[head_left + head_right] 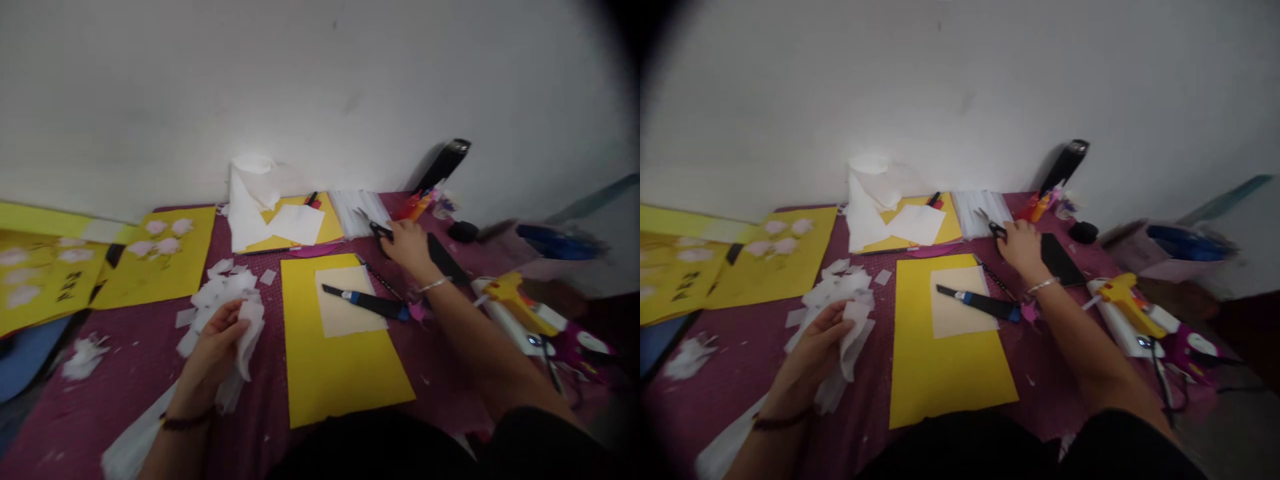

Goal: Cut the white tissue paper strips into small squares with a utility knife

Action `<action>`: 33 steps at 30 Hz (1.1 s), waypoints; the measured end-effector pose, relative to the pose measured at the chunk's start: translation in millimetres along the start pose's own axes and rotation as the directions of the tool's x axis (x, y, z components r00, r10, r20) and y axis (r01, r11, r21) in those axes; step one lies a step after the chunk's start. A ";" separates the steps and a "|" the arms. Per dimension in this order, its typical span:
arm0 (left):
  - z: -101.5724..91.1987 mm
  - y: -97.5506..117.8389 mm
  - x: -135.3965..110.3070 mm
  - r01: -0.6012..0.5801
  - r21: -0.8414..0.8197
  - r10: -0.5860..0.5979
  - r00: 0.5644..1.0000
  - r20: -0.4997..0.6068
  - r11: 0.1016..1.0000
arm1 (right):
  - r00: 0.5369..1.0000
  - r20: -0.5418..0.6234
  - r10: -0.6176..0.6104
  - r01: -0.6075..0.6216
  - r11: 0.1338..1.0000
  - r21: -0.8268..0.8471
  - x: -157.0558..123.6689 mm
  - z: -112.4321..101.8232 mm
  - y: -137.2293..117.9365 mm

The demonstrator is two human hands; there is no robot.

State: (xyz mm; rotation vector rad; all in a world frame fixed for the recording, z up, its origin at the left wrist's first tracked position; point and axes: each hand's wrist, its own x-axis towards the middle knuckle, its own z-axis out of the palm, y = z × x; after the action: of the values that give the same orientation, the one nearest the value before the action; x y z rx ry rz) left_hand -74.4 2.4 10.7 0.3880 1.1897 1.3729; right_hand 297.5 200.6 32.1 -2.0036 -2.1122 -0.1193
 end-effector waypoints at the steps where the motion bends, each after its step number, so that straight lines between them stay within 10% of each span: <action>1: 1.8 0.2 -0.9 -0.016 -0.011 0.017 1.000 0.011 1.000 | 0.996 -0.082 -0.035 0.039 0.998 0.051 -5.9 -5.2 -8.4; 3: 5.3 0.2 -1.4 -0.058 -0.028 0.059 0.998 0.021 0.998 | 0.971 -0.160 -0.176 0.216 0.935 0.282 -23.6 -13.3 -33.0; 6: 9.1 -0.3 -1.3 -0.104 -0.028 0.105 0.994 0.031 0.994 | 0.933 -0.082 -0.349 0.289 0.595 0.750 -64.4 -15.5 -87.6; 10: 9.6 -2.1 -2.3 -0.140 -0.017 0.141 0.989 0.048 0.990 | 0.781 0.227 -0.582 -0.170 0.152 0.974 -115.1 1.8 -164.4; 14: 9.1 -5.4 -4.3 -0.180 0.039 0.176 0.981 0.087 0.983 | 0.716 0.352 -0.603 -0.460 -0.028 0.887 -131.5 19.3 -205.7; 19: 13.7 -9.6 -8.2 -0.199 0.115 0.191 0.979 0.071 0.973 | 0.772 0.314 -0.552 -0.325 0.082 0.942 -126.3 19.5 -209.3; 25: 16.5 -14.9 -9.1 0.126 0.159 -0.147 0.981 0.125 0.979 | 0.848 0.079 -0.523 0.077 0.269 0.960 -124.2 13.2 -195.8; 33: 20.8 -18.7 -11.0 0.116 0.179 -0.139 0.983 0.123 0.977 | 0.690 -0.247 -0.680 0.637 0.408 0.654 -126.3 14.7 -190.1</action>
State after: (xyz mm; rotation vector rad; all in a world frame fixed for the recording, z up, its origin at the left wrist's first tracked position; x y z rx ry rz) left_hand -44.9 -3.4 8.9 0.5086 1.2030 1.1198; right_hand 112.2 68.7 8.5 -0.6546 -2.3465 0.5593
